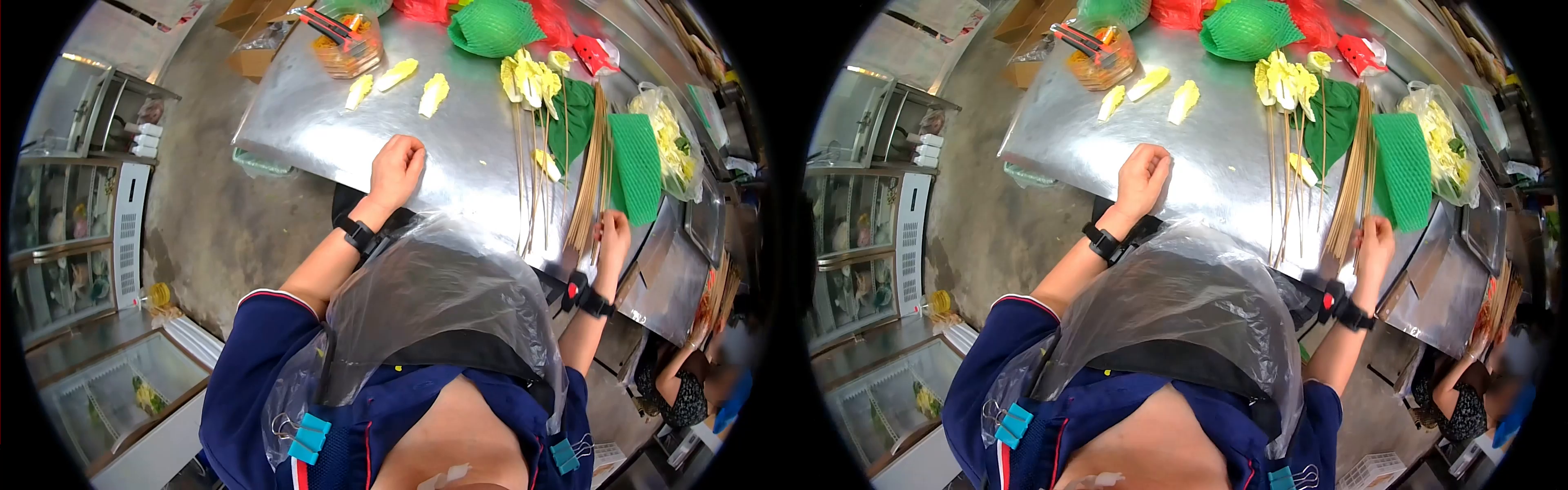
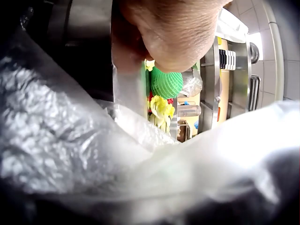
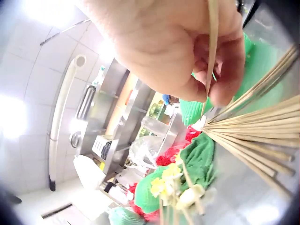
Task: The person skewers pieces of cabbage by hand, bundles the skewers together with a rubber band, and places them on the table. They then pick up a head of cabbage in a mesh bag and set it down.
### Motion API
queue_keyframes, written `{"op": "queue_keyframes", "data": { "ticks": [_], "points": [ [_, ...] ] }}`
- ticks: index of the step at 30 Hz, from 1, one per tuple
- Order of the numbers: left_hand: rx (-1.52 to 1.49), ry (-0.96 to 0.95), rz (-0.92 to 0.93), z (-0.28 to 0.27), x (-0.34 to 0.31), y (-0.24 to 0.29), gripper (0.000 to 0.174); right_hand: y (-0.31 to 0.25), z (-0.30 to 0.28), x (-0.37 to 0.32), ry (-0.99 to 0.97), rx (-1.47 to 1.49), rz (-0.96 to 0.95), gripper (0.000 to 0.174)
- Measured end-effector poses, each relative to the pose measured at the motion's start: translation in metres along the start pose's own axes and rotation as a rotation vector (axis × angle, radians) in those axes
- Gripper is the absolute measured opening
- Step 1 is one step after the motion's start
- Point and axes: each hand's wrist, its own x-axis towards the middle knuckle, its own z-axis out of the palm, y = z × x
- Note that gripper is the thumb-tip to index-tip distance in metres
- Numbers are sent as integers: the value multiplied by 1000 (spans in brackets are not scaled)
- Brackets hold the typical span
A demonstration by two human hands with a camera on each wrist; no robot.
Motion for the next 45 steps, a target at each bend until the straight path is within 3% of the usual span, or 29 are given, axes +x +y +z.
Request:
{"op": "queue_keyframes", "data": {
  "ticks": [2, 5, 8, 10, 14, 15, 18, 21, 24, 27, 31, 34, 38, 45],
  "points": [
    [47, -5, 7, -1, 3, 3, 6, -8, -1, -27, -165, 340, 134, 16],
    [235, -33, 124, -9, 18, 7, 8, -21, 2, -75, -217, 442, 229, 30],
    [114, 35, -109, -8, 39, 9, 12, -24, 7, -106, -130, 499, 248, 29],
    [146, 51, -93, 0, 61, -4, 22, -33, 14, -122, -153, 552, 153, 28],
    [355, -2, -94, 22, 97, -10, 33, -33, 34, -135, -316, 425, 13, 22],
    [432, -20, -82, 25, 102, -10, 35, -35, 39, -139, -324, 398, 77, 19],
    [346, -181, -135, 28, 109, -11, 34, -42, 53, -152, -456, 355, -8, 11],
    [319, -167, -170, 24, 101, -3, 29, -30, 56, -152, -516, 335, 38, 12],
    [228, -147, -258, 17, 89, 10, 27, -33, 60, -154, -535, 334, 98, 14],
    [-258, -60, -397, 18, 82, -3, 22, -43, 64, -159, -532, 331, 171, 19],
    [-1154, -200, -764, -8, 75, 5, 14, -41, 68, -156, -565, 288, 135, 20],
    [-1350, -167, -835, -21, 67, 18, 17, -40, 68, -156, -611, 278, 89, 23],
    [-1419, -160, -783, -35, 67, 30, 21, -53, 69, -160, -631, 291, 98, 24],
    [-1241, -99, -543, -43, 67, 37, 27, -48, 69, -158, -625, 232, 94, 28]
  ]
}}
